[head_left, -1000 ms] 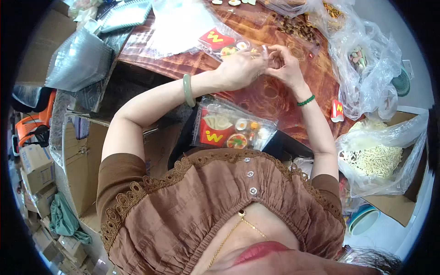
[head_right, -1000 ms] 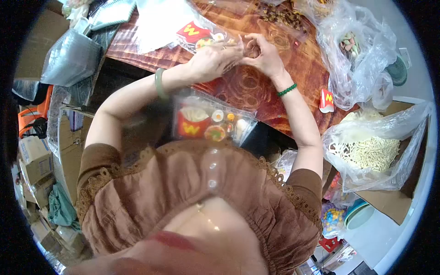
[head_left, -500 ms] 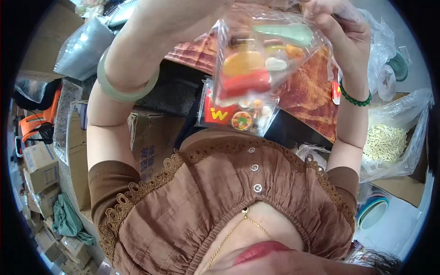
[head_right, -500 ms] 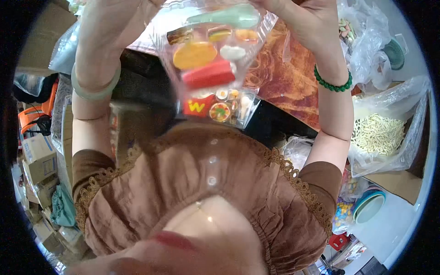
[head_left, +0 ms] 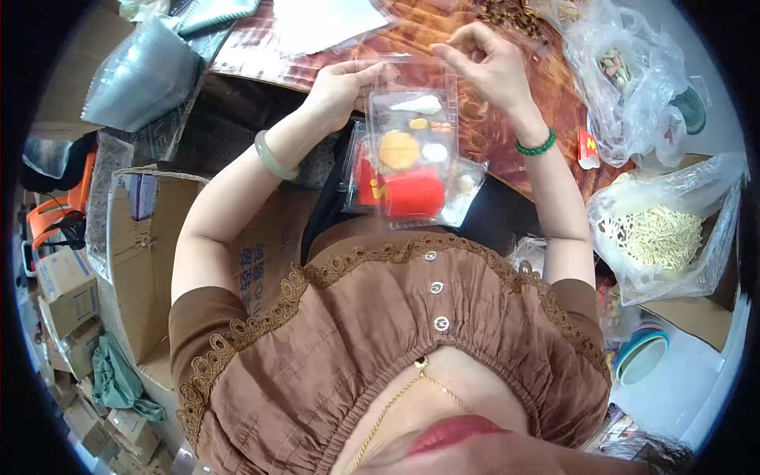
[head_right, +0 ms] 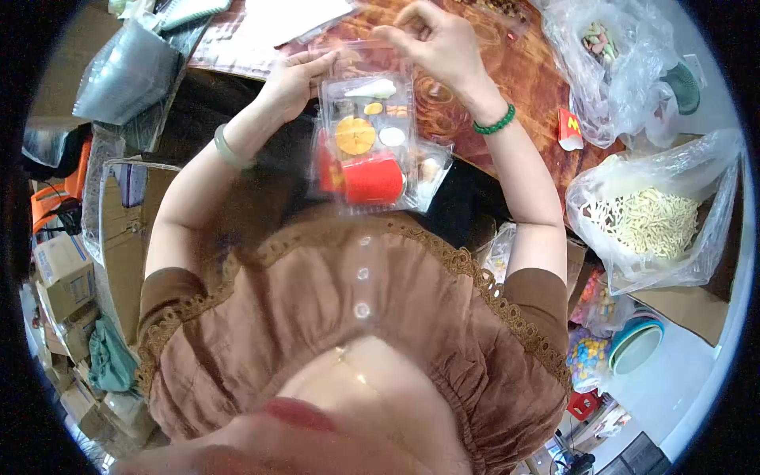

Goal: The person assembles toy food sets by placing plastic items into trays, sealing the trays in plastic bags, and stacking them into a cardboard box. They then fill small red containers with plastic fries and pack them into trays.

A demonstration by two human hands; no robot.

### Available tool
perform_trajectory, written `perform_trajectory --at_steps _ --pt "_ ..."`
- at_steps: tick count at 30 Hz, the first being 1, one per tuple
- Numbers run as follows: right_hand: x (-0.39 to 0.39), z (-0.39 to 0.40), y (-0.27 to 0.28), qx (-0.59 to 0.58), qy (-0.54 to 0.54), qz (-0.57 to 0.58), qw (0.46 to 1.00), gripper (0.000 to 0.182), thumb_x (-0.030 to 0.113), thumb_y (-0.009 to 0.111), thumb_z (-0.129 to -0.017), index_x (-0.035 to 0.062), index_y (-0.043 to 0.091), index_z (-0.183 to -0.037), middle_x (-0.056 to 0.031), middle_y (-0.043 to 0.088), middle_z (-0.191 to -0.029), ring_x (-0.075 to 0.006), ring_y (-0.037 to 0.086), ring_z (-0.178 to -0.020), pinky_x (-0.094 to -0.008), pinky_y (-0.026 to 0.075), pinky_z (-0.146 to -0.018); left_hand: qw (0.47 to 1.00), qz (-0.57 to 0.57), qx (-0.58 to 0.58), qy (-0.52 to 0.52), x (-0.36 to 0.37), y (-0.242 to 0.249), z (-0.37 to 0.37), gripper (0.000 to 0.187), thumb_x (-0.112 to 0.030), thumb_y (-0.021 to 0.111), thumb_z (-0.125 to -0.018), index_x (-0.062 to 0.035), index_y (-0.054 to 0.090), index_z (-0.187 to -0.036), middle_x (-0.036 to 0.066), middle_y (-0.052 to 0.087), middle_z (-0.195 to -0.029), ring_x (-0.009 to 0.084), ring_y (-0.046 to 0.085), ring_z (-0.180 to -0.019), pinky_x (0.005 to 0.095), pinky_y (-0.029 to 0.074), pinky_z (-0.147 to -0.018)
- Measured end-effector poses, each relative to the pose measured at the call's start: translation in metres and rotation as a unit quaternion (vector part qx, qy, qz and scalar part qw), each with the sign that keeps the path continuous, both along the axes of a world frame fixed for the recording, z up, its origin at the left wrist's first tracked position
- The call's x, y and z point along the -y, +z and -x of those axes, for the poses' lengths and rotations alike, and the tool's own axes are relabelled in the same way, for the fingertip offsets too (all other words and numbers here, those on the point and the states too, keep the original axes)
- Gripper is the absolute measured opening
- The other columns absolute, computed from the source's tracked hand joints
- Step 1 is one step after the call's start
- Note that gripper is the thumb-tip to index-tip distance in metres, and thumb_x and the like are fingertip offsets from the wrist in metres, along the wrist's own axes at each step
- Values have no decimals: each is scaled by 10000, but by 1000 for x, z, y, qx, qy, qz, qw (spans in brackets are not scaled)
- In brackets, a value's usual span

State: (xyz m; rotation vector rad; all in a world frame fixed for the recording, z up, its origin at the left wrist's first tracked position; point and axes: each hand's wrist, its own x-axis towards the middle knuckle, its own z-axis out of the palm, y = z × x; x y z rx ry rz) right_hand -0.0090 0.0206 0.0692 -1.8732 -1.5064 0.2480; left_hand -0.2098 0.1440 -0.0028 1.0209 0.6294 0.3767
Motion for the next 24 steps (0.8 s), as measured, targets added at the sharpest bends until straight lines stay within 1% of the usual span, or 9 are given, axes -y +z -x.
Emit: perform_trajectory --at_steps 2,4,5,9,15,19,21,23,24 --pt "-9 10 -3 35 94 -43 994 231 252 714 -862 48 649 -945 3 631 -720 -51 509 -580 -220 403 -518 1000 15 -2 3 7 7 -4 240 -148 577 -956 7 631 -1130 60 683 -991 129 649 -863 290 543 -722" --pt "-26 19 -11 205 226 -121 945 165 175 693 -813 74 659 -939 -72 635 -869 -249 609 -806 -328 504 -705 1000 11 -11 -12 13 10 -3 232 -137 573 -956 8 629 -1128 55 677 -984 120 639 -850 280 537 -724" --pt "-32 20 -20 209 232 -78 947 139 135 660 -817 72 647 -940 -72 625 -913 -275 598 -907 -356 506 -769 1000 4 -17 -22 13 11 -4 224 -127 569 -956 9 627 -1125 50 671 -977 111 628 -837 270 531 -726" --pt "-43 18 -36 220 252 -78 939 128 111 647 -824 60 623 -940 -76 615 -901 -273 595 -897 -362 505 -757 990 -92 -61 -85 8 8 -4 216 -100 563 -952 8 609 -1133 43 676 -1015 101 630 -894 251 525 -787" --pt "-51 10 -43 178 298 -101 932 130 86 603 -874 29 574 -987 -96 596 -885 -249 603 -865 -339 501 -728 988 -104 -35 -111 12 19 -2 221 -126 554 -962 9 606 -1130 61 679 -1025 124 639 -924 269 525 -824" --pt "-39 -8 -40 -147 116 -36 982 148 146 475 -1003 42 580 -1009 -36 616 -937 -149 610 -782 -286 492 -684 989 -95 -49 -99 8 22 1 245 -115 523 -975 39 594 -1152 97 669 -1024 118 627 -883 279 527 -783" --pt "-32 -40 -34 -445 58 -145 882 156 114 454 -1006 33 587 -1016 -30 606 -943 -123 579 -755 -251 477 -662 996 -36 -41 -77 9 25 3 256 -122 500 -986 36 580 -1172 113 663 -1069 136 638 -938 295 539 -817" --pt "-7 -104 -33 -690 112 -222 680 200 137 424 -1018 15 583 -1028 -37 604 -939 -89 535 -695 -207 444 -598 997 1 -19 -70 5 29 7 260 -124 489 -991 30 569 -1185 120 656 -1089 148 636 -963 303 539 -839" --pt "16 -140 -37 -726 188 -221 623 225 166 418 -1022 10 578 -1052 -38 607 -942 -72 511 -667 -186 416 -553 997 38 3 -60 3 30 8 264 -126 478 -995 24 558 -1197 126 649 -1109 159 635 -988 311 540 -860"
